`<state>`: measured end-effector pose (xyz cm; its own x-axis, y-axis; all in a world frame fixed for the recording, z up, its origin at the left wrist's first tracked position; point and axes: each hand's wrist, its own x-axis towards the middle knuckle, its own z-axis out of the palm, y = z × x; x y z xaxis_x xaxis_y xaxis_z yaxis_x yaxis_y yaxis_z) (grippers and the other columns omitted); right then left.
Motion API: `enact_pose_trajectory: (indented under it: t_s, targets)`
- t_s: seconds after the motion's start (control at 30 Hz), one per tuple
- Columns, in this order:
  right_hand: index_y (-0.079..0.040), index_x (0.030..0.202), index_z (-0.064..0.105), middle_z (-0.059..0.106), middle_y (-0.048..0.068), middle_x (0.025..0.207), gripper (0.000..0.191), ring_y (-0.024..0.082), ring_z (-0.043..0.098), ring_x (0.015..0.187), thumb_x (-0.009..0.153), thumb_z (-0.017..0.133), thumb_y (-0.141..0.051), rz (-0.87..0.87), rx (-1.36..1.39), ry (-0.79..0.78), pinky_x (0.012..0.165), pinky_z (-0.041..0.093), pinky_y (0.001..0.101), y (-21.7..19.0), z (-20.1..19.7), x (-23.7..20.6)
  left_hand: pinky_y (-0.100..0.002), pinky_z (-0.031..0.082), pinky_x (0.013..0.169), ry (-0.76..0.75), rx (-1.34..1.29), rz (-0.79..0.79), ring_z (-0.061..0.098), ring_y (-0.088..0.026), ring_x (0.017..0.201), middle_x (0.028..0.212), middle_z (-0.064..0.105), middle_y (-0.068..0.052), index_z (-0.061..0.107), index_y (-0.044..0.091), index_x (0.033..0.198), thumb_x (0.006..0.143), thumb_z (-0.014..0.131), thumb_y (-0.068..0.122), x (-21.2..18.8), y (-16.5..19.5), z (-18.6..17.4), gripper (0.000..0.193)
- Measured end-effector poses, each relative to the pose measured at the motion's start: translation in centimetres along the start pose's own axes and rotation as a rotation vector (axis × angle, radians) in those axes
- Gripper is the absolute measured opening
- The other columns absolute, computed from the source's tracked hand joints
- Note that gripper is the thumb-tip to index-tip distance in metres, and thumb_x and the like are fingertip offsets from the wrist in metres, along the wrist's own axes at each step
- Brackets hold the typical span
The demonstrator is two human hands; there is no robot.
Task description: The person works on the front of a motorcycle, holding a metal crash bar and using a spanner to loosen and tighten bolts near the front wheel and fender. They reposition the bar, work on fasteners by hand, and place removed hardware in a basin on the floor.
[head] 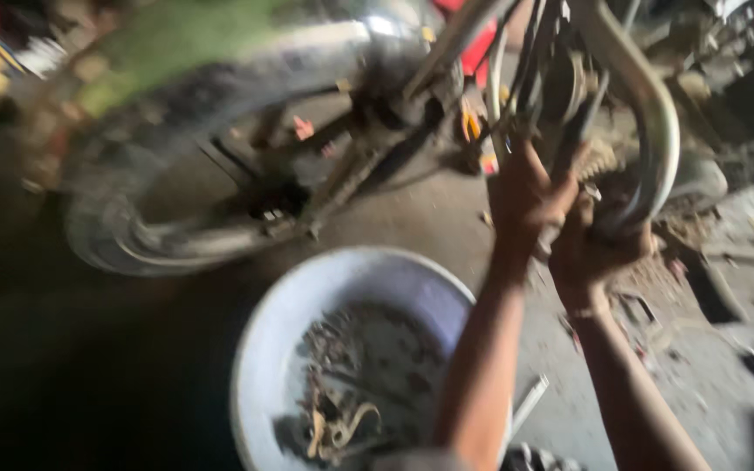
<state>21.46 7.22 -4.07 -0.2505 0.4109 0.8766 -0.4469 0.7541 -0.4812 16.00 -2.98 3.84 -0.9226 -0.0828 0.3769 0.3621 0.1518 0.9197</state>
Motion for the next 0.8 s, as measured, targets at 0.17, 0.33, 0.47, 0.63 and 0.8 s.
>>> enact_pose_trajectory:
  t_s: [0.17, 0.33, 0.47, 0.63, 0.8]
  targets:
    - [0.000, 0.102, 0.054, 0.057, 0.004, 0.084, 0.016, 0.010, 0.050, 0.071, 0.115, 0.064, -0.001, 0.038, 0.272, -0.083, 0.064, 0.042, 0.0249, -2.9, -0.7, 0.8, -0.052, 0.055, 0.077, -0.090, 0.052, -0.065, 0.073, -0.040, 0.084, 0.090, 0.074, -0.014, 0.064, 0.016, 0.113, 0.099, 0.056, 0.054, -3.1, 2.0, -1.0, 0.041]
    - [-0.001, 0.111, 0.052, 0.056, 0.002, 0.079, 0.012, 0.006, 0.050, 0.052, 0.110, 0.065, 0.001, 0.225, 0.515, -0.104, 0.046, 0.039, 0.0229, -6.3, -0.2, 1.1, -0.056, 0.040, 0.059, -0.233, -0.567, -0.240, 0.049, -0.035, 0.062, 0.074, 0.057, -0.007, 0.060, 0.005, 0.108, 0.110, 0.048, 0.044, 3.2, -1.5, 1.9, 0.040]
    - [0.000, 0.112, 0.055, 0.059, 0.004, 0.077, 0.013, 0.009, 0.053, 0.053, 0.110, 0.068, 0.001, 0.223, 0.459, -0.105, 0.047, 0.041, 0.0247, -7.9, -0.1, 1.7, -0.040, 0.029, 0.053, 0.011, -1.015, -0.166, 0.036, -0.020, 0.057, 0.067, 0.041, 0.000, 0.064, 0.003, 0.104, 0.115, 0.047, 0.033, 4.8, -4.7, 5.2, 0.036]
    - [0.000, 0.110, 0.057, 0.062, 0.004, 0.081, 0.014, 0.008, 0.057, 0.054, 0.106, 0.071, 0.000, 0.230, 0.370, -0.108, 0.048, 0.043, 0.0230, -8.5, 0.1, 2.1, -0.028, 0.042, 0.064, 0.149, -0.504, 0.252, 0.052, -0.010, 0.069, 0.077, 0.053, -0.001, 0.055, 0.008, 0.090, 0.110, 0.043, 0.015, 4.0, -6.0, 6.9, 0.024]
    - [0.001, 0.109, 0.059, 0.061, 0.004, 0.076, 0.015, 0.009, 0.058, 0.058, 0.102, 0.072, -0.001, 0.151, 0.322, -0.081, 0.052, 0.044, 0.0245, -8.3, 0.2, 2.3, -0.027, 0.034, 0.051, -0.080, -0.978, 0.056, 0.039, -0.006, 0.058, 0.069, 0.038, 0.003, 0.047, 0.010, 0.086, 0.099, 0.043, 0.009, 5.9, -6.4, 6.2, 0.014]
